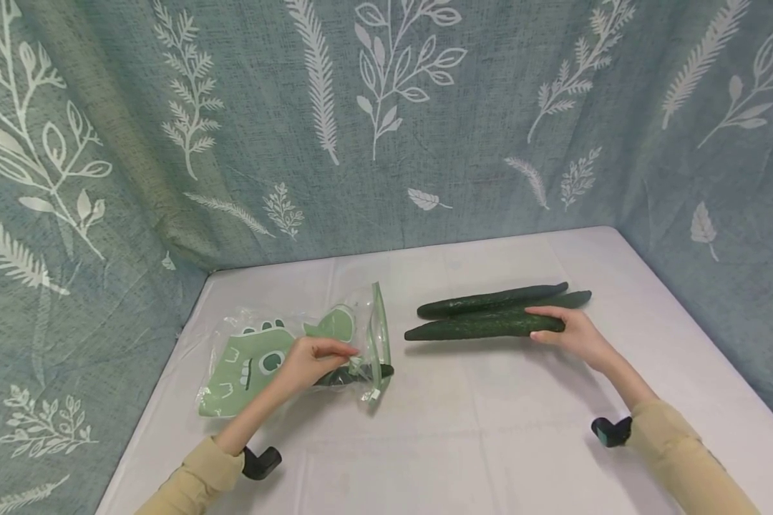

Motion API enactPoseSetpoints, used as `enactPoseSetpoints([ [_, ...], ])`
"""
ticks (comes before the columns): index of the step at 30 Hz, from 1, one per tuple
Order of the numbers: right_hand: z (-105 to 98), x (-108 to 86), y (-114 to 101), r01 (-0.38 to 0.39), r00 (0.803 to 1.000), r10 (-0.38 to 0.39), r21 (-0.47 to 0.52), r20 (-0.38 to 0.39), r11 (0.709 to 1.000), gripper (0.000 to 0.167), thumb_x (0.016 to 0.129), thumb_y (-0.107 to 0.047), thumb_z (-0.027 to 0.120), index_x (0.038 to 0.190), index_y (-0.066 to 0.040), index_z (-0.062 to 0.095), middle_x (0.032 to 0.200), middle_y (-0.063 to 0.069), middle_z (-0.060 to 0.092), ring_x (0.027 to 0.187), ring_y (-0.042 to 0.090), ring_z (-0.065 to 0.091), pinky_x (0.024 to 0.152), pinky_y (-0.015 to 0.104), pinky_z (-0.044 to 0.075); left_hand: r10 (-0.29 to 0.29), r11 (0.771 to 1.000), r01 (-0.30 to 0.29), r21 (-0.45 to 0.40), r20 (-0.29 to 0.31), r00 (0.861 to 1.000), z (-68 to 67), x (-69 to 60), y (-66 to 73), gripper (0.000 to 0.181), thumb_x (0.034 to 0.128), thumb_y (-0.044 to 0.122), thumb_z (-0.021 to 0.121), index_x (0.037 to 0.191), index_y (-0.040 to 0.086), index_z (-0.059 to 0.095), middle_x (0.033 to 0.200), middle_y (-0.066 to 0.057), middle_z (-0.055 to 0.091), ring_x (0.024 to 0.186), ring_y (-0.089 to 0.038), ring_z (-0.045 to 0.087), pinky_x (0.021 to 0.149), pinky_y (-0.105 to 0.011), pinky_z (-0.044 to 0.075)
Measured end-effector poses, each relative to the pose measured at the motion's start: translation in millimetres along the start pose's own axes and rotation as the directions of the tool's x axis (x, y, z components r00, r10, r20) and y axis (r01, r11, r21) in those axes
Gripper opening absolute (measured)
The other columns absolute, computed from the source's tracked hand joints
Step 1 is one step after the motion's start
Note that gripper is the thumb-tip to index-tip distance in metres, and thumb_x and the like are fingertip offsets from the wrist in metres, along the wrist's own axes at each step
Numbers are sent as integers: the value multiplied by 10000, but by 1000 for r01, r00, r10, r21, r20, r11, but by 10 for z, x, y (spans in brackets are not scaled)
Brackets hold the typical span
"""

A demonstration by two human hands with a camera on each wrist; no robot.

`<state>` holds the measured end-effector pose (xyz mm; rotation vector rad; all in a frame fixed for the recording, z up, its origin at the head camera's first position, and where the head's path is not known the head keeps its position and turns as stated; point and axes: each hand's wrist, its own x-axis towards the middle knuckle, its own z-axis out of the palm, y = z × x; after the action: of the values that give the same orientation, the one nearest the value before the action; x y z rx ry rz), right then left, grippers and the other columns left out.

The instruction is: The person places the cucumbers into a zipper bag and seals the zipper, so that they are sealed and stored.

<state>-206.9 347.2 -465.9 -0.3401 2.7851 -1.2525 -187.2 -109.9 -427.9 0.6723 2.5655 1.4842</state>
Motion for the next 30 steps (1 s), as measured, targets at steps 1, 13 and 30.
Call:
enactPoseSetpoints([
  [1, 5, 7, -12, 0, 1000, 0, 2, 3, 1000, 562, 883, -262, 669, 1354, -10, 491, 1394, 296, 445, 1281, 504, 380, 965, 628, 404, -3, 1000, 3, 6, 3, 1000, -6, -9, 46, 169, 837, -59, 633, 988, -58, 707, 1004, -198, 713, 1007, -341, 669, 838, -269, 562],
  [13, 125, 88, -128, 10, 1000, -10, 52, -4, 999, 563, 875, -250, 679, 1349, -6, 498, 1397, 290, 446, 1298, 488, 375, 986, 617, 399, 4, 1000, -4, 12, -8, 1000, 37, 59, -258, 168, 841, 23, 670, 993, 50, 737, 1009, -108, 732, 1015, -264, 678, 850, -252, 556],
  [30, 364, 222, -311, 60, 998, -61, 66, 1, 996, 529, 839, -202, 714, 1307, -19, 548, 1362, 269, 497, 1289, 472, 402, 1016, 608, 380, -25, 999, 26, 31, -16, 1000, 31, 49, -114, 172, 835, -39, 645, 987, -16, 721, 1008, -164, 721, 1018, -322, 669, 856, -342, 561],
])
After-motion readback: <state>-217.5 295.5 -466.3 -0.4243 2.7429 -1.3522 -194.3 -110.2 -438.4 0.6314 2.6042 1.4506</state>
